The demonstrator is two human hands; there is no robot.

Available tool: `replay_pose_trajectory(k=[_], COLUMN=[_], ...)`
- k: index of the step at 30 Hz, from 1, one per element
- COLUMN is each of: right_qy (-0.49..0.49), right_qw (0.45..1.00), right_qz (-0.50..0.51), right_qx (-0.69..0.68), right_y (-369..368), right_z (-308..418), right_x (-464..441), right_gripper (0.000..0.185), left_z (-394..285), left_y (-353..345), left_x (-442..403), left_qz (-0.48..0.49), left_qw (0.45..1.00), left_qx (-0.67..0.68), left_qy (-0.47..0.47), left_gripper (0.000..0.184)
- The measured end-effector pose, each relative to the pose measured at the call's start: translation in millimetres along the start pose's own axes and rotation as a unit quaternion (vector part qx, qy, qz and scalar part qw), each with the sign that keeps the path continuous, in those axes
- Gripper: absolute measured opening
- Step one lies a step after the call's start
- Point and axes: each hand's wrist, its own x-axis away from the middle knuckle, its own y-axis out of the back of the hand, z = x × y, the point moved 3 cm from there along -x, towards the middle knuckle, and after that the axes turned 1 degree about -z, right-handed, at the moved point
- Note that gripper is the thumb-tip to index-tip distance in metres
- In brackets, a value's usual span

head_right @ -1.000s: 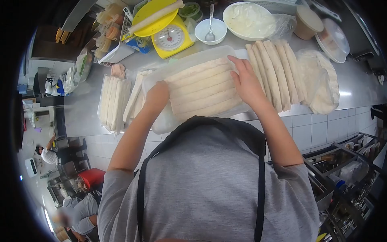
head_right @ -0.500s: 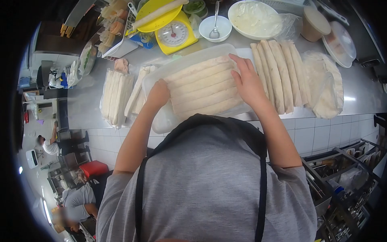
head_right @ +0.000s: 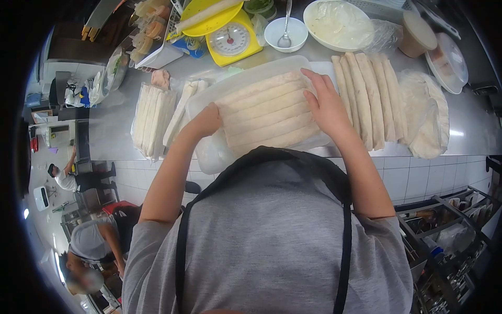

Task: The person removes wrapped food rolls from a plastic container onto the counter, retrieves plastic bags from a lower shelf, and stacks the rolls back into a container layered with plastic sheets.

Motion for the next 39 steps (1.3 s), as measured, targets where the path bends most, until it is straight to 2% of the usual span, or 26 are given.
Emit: replay_pose_trajectory(k=[2,5,8,18,20,23,24,25,26,28,30,31,33,34,35,36,38,39], right_qy=[0.000,0.002,0.004,0.037,0.033,0.027,0.025,0.024,0.039,0.050,-0.089,-0.090,-0.212,-0.213,-0.169,-0.126,-0.112,-0.095], right_qw=[1.000,1.000,1.000,0.999,0.999,0.999,0.999,0.999,0.999,0.999,0.976,0.976,0.950,0.951,0.963,0.972,0.978,0.984], right_qz=[0.005,0.006,0.005,-0.011,-0.010,-0.002,0.005,0.003,-0.005,-0.012,-0.023,-0.023,0.016,0.013,0.035,0.058,0.058,0.058], right_qx=[0.003,0.008,0.010,0.023,0.026,0.033,0.036,0.038,0.017,0.003,-0.198,-0.198,-0.228,-0.226,-0.207,-0.189,-0.163,-0.140], right_y=[-0.9,-0.3,-0.9,0.6,0.4,-0.2,-0.2,-0.7,-1.6,0.9,1.9,5.5,14.9,13.2,7.8,5.5,7.7,8.8], right_z=[0.4,-1.1,-1.1,1.6,0.7,-0.3,-0.8,-2.8,-5.5,-11.6,-19.2,-14.6,-9.6,-17.5,-29.0,-28.5,-27.3,-24.1], right_x=[-0.1,0.7,0.8,2.8,2.6,1.3,0.0,-1.9,-3.3,-6.1,-8.5,-8.2,-6.0,-5.5,-5.5,-5.7,-3.2,-2.8], right_gripper=[0.040,0.040,0.040,0.041,0.042,0.042,0.043,0.043,0.043,0.044,0.048,0.048,0.049,0.049,0.049,0.049,0.048,0.048], left_z=[5.3,-0.7,-1.8,6.4,4.5,14.1,8.9,2.8,-4.6,-7.2,-7.8,-7.2,-3.9,-0.8,3.6,5.5,13.2,7.1], left_y=[-9.4,-7.2,-7.0,-6.3,-1.1,-7.0,-4.0,0.0,3.3,11.8,11.9,8.4,-7.0,-17.9,-26.0,-28.7,-29.6,-27.0], left_x=[-5.0,8.7,11.3,8.1,11.5,1.8,5.9,10.3,13.1,13.7,12.4,8.8,0.8,-1.5,-4.6,-9.6,-19.2,-15.7], left_qz=[-0.026,-0.063,-0.087,-0.068,-0.039,-0.090,-0.090,-0.091,-0.091,-0.116,-0.144,-0.142,-0.140,-0.199,-0.257,-0.255,-0.267,-0.266], left_qw=[0.976,0.982,0.982,0.993,0.998,0.991,0.991,0.995,0.994,0.989,0.981,0.983,0.984,0.974,0.959,0.959,0.938,0.939], left_qx=[-0.200,-0.175,-0.162,-0.085,0.043,0.094,0.095,0.027,-0.041,-0.067,-0.095,-0.083,-0.071,-0.038,-0.004,-0.002,0.167,0.168], left_qy=[-0.082,-0.038,-0.040,-0.038,0.024,0.002,0.000,-0.019,-0.040,-0.068,-0.090,-0.085,-0.083,-0.103,-0.122,-0.123,-0.142,-0.142], left_gripper=[0.022,0.023,0.024,0.026,0.027,0.023,0.023,0.025,0.030,0.033,0.036,0.040,0.045,0.048,0.051,0.051,0.055,0.055])
